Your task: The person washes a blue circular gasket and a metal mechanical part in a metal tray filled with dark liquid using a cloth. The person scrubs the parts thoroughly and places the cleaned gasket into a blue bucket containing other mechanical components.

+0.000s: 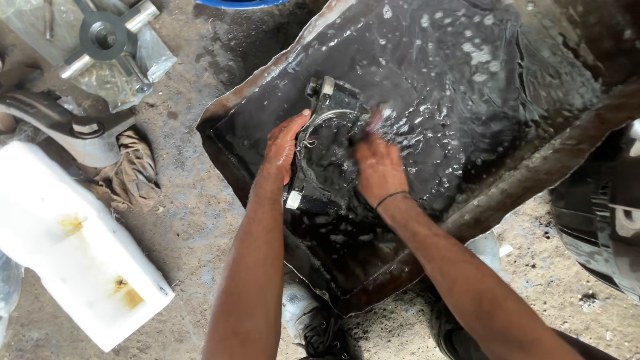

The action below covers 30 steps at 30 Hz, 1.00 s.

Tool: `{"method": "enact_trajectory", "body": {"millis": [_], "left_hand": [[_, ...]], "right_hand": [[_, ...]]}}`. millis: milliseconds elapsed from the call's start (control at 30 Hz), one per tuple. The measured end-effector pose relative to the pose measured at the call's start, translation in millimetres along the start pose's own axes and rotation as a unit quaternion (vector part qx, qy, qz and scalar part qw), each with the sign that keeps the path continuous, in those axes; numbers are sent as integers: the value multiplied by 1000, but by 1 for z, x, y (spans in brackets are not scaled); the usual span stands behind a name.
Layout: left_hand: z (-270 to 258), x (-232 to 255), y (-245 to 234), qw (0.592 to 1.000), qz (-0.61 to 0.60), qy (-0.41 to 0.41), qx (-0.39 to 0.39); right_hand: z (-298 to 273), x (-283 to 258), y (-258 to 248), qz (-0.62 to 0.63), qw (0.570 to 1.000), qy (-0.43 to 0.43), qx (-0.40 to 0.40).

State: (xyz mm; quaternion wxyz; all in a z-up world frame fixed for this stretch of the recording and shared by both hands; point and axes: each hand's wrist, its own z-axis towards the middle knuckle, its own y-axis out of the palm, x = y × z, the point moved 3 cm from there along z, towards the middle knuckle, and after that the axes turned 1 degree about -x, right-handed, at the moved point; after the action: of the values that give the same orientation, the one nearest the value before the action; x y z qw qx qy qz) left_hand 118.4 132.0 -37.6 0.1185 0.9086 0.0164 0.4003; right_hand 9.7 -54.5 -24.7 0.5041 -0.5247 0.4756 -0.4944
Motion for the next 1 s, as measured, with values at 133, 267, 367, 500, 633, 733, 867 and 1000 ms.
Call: {"method": "enact_trajectory", "body": {"millis": [133, 267, 367, 500, 633, 733, 867, 1000], "left_hand": [[-1, 0, -1, 999, 22, -23, 32], [0, 0, 1, 998, 51, 8, 33], [-3, -3, -4, 999, 27, 45, 10], [2, -2, -2, 1000, 8, 4, 26], [0, -2, 1, 1000, -14, 3, 9], [2, -1, 0, 998, 34, 31, 40], [5, -5, -4, 996, 48, 50, 56], [5, -5, -1, 999, 5, 32, 34]], "right_hand": [[7, -6, 13, 584, 777, 233, -31], [27, -40, 24, 840, 475, 258, 37], [27, -66, 42, 876, 446, 178, -37], [22, -43, 60, 786, 560, 77, -249], [27, -25, 46, 735, 597, 1, -321], [31, -40, 30, 767, 589, 90, -238], [20, -67, 20, 855, 450, 227, -118], [15, -40, -3, 659, 738, -76, -123]]}}
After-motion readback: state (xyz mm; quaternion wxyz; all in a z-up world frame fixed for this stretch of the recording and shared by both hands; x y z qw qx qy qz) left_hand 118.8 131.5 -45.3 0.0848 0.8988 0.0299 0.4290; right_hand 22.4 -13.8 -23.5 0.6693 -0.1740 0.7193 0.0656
